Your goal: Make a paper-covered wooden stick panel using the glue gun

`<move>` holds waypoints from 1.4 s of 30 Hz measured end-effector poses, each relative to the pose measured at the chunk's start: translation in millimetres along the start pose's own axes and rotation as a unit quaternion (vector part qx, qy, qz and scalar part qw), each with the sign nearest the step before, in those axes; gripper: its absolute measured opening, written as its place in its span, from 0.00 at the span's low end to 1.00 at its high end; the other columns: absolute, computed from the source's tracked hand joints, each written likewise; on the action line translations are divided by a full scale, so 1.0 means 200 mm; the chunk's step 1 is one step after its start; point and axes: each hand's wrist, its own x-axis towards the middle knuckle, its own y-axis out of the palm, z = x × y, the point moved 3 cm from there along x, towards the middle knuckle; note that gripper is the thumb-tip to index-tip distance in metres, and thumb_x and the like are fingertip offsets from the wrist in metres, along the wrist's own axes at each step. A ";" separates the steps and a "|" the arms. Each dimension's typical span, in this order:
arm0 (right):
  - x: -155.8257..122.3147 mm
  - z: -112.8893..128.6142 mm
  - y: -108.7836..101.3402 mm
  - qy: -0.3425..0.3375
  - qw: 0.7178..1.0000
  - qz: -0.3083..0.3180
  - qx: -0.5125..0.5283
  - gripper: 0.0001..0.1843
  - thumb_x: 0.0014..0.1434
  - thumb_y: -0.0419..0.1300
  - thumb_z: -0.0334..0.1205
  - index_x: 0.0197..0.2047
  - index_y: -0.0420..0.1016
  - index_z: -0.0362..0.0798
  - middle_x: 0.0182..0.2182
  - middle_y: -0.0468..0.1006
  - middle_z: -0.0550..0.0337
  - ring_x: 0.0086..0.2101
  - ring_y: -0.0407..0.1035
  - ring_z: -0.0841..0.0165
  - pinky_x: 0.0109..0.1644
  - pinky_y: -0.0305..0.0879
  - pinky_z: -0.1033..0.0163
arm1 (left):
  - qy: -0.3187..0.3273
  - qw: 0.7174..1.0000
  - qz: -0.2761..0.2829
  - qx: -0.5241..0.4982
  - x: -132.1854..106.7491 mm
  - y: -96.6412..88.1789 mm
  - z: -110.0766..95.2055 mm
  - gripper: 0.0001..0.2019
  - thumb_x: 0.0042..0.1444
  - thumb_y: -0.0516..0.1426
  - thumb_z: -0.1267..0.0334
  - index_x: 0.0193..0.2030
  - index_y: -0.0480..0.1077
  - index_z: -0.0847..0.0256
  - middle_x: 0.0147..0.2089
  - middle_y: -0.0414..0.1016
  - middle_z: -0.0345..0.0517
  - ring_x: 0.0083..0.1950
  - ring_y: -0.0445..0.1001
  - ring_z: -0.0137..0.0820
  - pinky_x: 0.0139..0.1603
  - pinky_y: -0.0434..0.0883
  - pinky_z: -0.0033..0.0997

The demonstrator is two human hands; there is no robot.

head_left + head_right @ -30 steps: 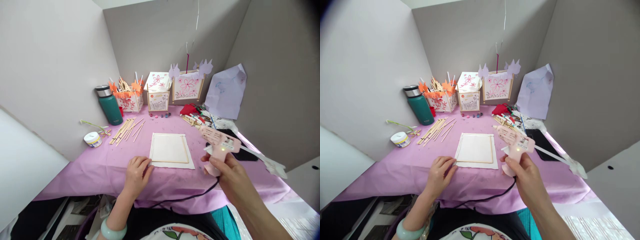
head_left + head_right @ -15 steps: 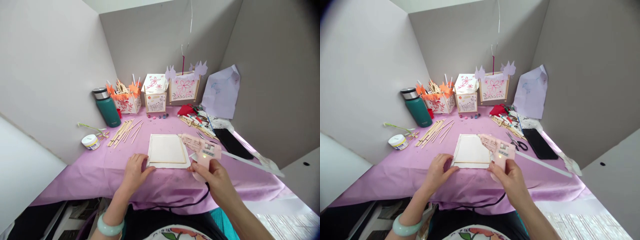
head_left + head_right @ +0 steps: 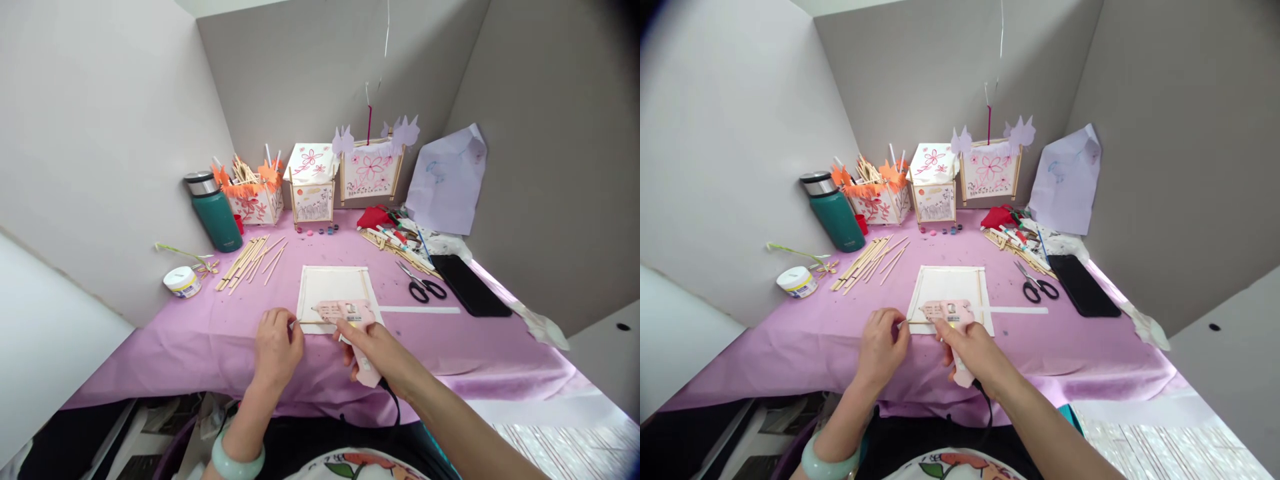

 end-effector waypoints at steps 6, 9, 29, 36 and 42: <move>0.07 -0.03 0.06 0.016 0.999 0.039 -0.003 0.26 0.53 0.59 0.63 0.35 0.70 0.45 0.30 0.73 0.58 0.20 0.67 0.73 0.18 0.62 0.68 | 0.012 0.999 -0.046 -0.017 -0.02 0.00 -0.01 0.05 0.55 0.52 0.73 0.33 0.64 0.60 0.34 0.69 0.47 0.39 0.65 0.38 0.40 0.66 0.40; 0.08 -0.04 0.07 0.025 0.999 0.043 -0.010 0.28 0.52 0.59 0.65 0.37 0.70 0.45 0.31 0.75 0.56 0.20 0.69 0.71 0.17 0.61 0.69 | 0.011 0.998 -0.056 -0.019 -0.03 0.01 -0.01 0.05 0.55 0.52 0.73 0.33 0.63 0.59 0.35 0.69 0.48 0.39 0.66 0.39 0.41 0.65 0.41; 0.14 -0.03 0.10 0.045 0.996 0.040 -0.064 0.26 0.54 0.57 0.62 0.28 0.68 0.44 0.23 0.75 0.58 0.17 0.69 0.69 0.16 0.57 0.70 | 0.005 0.998 -0.060 -0.020 -0.03 0.02 -0.01 0.05 0.56 0.51 0.73 0.33 0.62 0.60 0.36 0.69 0.49 0.40 0.65 0.39 0.41 0.65 0.41; 0.14 -0.02 0.10 0.048 0.996 0.030 -0.075 0.26 0.55 0.57 0.62 0.28 0.68 0.44 0.23 0.74 0.58 0.16 0.69 0.70 0.16 0.59 0.69 | 0.003 0.998 -0.061 -0.017 -0.03 0.02 0.00 0.05 0.56 0.52 0.74 0.33 0.62 0.60 0.36 0.68 0.49 0.40 0.65 0.39 0.42 0.65 0.40; 0.15 -0.03 0.09 0.064 0.993 0.024 -0.099 0.25 0.56 0.57 0.60 0.28 0.68 0.44 0.23 0.75 0.57 0.17 0.69 0.69 0.18 0.61 0.67 | 0.003 0.998 -0.055 -0.012 -0.03 0.02 -0.01 0.05 0.56 0.52 0.74 0.33 0.61 0.60 0.35 0.68 0.48 0.40 0.64 0.38 0.41 0.65 0.40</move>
